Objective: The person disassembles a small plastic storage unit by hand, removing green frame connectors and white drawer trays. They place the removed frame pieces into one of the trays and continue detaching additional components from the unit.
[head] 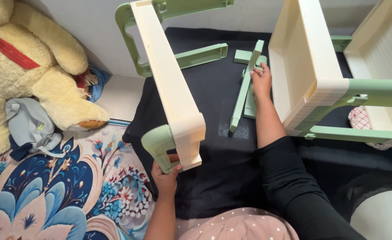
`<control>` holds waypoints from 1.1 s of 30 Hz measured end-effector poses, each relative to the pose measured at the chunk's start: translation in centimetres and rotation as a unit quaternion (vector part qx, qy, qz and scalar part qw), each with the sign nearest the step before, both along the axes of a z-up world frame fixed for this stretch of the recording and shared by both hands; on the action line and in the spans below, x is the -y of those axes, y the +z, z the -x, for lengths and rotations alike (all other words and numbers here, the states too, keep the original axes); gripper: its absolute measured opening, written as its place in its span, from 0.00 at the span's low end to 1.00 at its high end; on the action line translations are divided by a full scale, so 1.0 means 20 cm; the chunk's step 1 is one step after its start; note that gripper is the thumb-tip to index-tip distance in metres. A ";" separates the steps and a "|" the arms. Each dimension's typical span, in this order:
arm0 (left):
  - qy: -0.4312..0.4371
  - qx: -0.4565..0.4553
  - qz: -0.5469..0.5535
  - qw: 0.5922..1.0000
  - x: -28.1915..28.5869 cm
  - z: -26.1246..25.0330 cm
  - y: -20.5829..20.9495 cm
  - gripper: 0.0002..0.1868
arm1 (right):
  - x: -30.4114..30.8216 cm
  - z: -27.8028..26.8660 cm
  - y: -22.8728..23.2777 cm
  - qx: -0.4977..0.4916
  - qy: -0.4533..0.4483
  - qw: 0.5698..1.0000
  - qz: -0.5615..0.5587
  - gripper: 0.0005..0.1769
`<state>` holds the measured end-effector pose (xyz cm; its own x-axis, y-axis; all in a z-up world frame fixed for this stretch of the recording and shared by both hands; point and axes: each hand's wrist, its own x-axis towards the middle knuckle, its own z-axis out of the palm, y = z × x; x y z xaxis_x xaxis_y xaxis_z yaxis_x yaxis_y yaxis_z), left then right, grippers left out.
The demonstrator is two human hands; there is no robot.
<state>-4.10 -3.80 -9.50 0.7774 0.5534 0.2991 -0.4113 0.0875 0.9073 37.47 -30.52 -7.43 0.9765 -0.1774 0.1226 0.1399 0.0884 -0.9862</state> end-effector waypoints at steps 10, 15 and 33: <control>-0.017 -0.008 0.005 1.000 0.01 -0.04 -0.05 0.24 | 0.02 0.20 0.09 0.095 -0.113 0.927 0.345 0.41; -0.022 0.000 0.003 1.000 0.00 -0.06 -0.04 0.22 | -0.10 0.62 0.36 -0.022 0.006 0.869 0.494 0.58; -0.030 -0.016 0.000 0.999 -0.01 -0.04 0.01 0.22 | -0.07 0.55 0.41 -0.028 0.036 0.848 0.528 0.41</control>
